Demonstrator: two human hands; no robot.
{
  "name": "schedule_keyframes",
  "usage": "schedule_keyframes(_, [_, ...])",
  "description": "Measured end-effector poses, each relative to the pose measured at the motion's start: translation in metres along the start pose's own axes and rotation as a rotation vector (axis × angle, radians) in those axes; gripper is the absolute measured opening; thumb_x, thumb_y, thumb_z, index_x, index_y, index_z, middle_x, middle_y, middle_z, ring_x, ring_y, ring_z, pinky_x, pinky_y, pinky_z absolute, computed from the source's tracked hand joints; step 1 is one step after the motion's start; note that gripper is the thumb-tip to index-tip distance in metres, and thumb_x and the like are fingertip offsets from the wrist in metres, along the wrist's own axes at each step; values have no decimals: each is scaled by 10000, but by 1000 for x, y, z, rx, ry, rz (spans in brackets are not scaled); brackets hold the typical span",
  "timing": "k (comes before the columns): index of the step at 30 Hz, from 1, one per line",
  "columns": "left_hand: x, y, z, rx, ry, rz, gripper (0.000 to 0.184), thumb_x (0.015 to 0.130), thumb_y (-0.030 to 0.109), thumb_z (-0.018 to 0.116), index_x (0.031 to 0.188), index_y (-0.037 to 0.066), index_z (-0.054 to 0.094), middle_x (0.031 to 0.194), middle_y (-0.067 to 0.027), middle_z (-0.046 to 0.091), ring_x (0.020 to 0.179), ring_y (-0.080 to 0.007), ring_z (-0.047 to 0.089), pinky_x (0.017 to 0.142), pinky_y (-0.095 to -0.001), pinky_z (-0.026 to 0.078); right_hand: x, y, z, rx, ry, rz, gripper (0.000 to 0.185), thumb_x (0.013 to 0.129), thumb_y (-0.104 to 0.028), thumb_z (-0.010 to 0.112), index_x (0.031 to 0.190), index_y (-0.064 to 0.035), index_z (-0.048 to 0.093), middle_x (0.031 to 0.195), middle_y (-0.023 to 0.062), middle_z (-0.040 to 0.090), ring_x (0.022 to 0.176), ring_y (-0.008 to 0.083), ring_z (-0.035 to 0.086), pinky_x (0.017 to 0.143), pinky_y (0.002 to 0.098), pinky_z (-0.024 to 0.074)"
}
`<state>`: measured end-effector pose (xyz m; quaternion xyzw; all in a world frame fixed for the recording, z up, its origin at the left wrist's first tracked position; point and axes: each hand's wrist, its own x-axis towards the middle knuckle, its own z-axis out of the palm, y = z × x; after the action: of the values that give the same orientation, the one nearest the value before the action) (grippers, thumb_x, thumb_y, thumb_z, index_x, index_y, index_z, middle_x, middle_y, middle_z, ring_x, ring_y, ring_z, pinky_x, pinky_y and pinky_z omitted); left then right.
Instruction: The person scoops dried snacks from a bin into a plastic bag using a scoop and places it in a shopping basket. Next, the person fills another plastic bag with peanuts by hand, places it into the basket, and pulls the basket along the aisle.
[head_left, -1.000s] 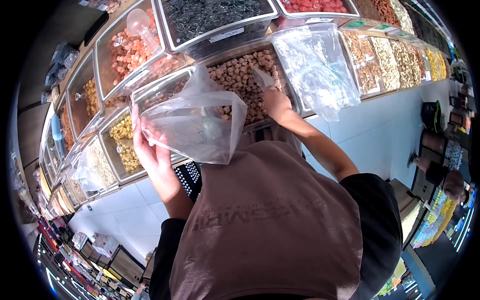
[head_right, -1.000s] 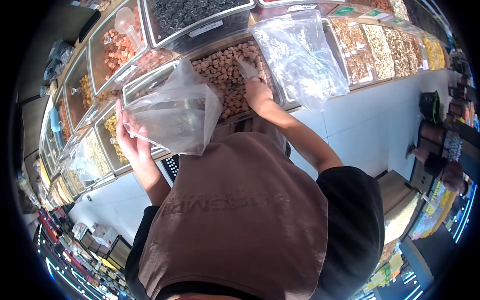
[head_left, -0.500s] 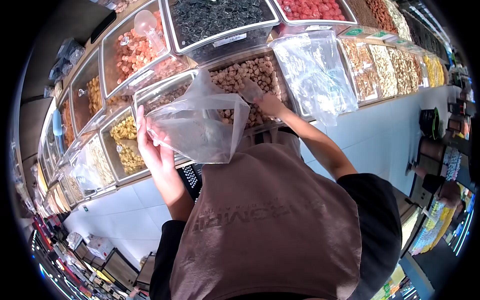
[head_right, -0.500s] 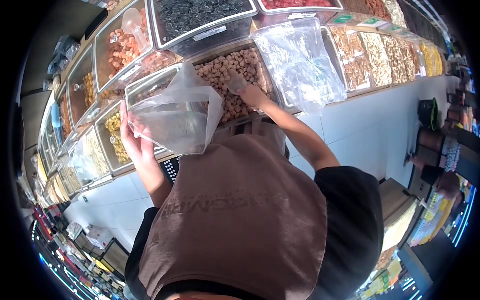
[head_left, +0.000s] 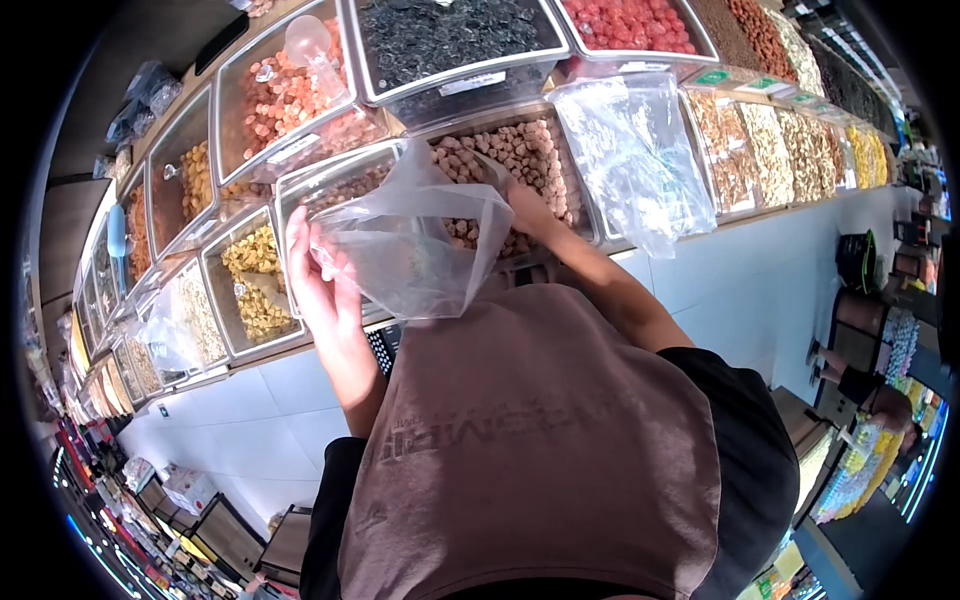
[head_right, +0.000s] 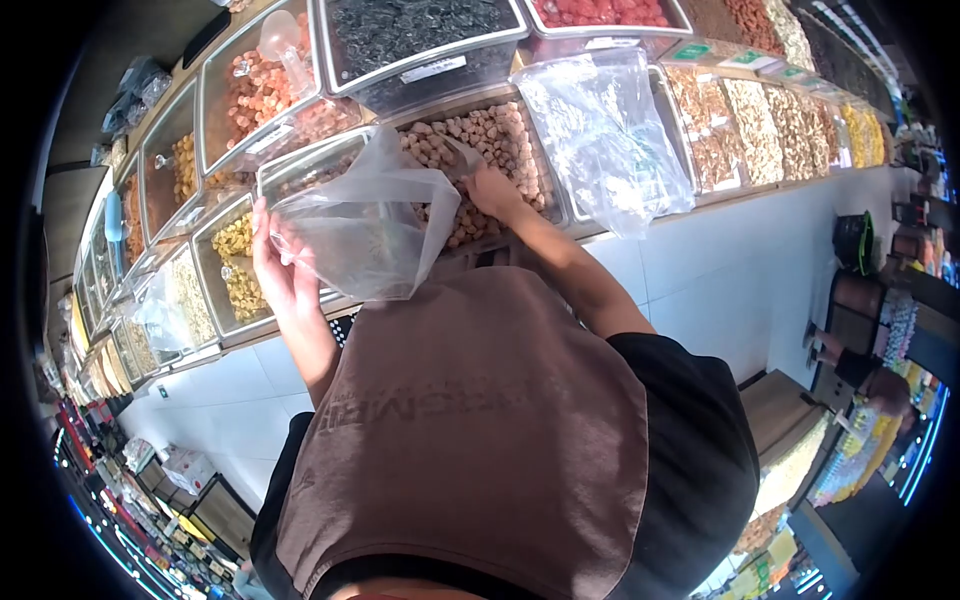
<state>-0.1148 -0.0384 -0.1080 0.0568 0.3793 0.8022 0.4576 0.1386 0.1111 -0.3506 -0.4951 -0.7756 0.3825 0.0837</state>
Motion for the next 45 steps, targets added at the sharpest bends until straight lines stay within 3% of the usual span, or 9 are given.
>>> schedule_keyframes(2, [-4, -1, -1, -9, 5, -18, 315, 949, 86, 550, 1256, 30, 506, 801, 13, 545, 585, -24, 466, 417, -141, 359, 13, 26, 9, -6, 82, -198, 424, 976, -331, 503, 1046, 84, 551, 764, 249, 658, 689, 368, 673, 605, 452, 527])
schedule_keyframes(4, [-9, -4, 0, 18, -24, -3, 302, 936, 100, 576, 1222, 18, 529, 801, 18, 551, 566, -34, 439, 451, -164, 334, 8, 12, -24, 642, -364, 220, 428, 981, -355, 519, 1041, 67, 564, 656, 134, 618, 488, 198, 594, 437, 341, 459])
schedule_keyframes(5, [-12, -4, 1, 83, -37, 13, 296, 932, 106, 582, 1212, 17, 536, 804, 20, 556, 561, -35, 428, 462, -169, 331, 8, 9, -25, 598, -308, 230, 417, 984, -361, 530, 1017, 52, 584, 596, 61, 553, 422, 121, 490, 384, 283, 388])
schedule_keyframes(17, [-10, -10, 13, 365, -108, 35, 263, 891, -31, 538, 1138, 34, 600, 802, 68, 540, 600, 6, 414, 515, -157, 333, -35, -32, -142, 668, -304, 164, 355, 991, -344, 539, 788, -56, 494, 526, 22, 507, 337, 75, 432, 294, 240, 302])
schedule_keyframes(28, [-11, -13, 26, 369, -187, 55, 253, 894, -24, 520, 1125, 32, 608, 878, 51, 518, 657, -3, 406, 532, -154, 294, -90, -144, -256, 343, -438, -8, 259, 985, -265, 544, 848, -47, 522, 517, 9, 513, 336, 54, 416, 308, 225, 277])
schedule_keyframes(32, [-10, -15, 23, 303, -167, 65, 220, 903, -10, 553, 1110, 29, 617, 838, 53, 518, 632, -7, 403, 522, -157, 290, -98, -180, -250, -46, -435, -297, 222, 882, -205, 649, 826, -11, 557, 550, 71, 538, 467, 154, 549, 450, 332, 426])
schedule_keyframes(34, [-11, -13, 24, 312, -151, 75, 198, 909, 3, 566, 1097, 25, 620, 819, 55, 519, 620, -8, 402, 522, -159, 295, -108, -205, -241, -226, -373, -256, 229, 823, -198, 675, 841, 5, 570, 648, 217, 595, 623, 386, 623, 561, 436, 479])
schedule_keyframes(39, [-11, -11, 24, 293, -165, 93, 188, 909, -12, 549, 1080, 25, 618, 822, 54, 526, 599, -11, 394, 515, -164, 297, -113, -210, -223, -398, -196, -389, 217, 809, -160, 685, 880, 5, 563, 639, 224, 587, 666, 440, 589, 577, 474, 452])
schedule_keyframes(45, [-11, -2, 19, 250, -94, 69, 200, 900, -21, 544, 1081, 32, 608, 785, 56, 523, 565, -20, 372, 524, -182, 328, -101, -191, -243, -258, -247, -283, 193, 865, -184, 659, 890, -4, 594, 590, 140, 590, 524, 245, 592, 502, 372, 461])
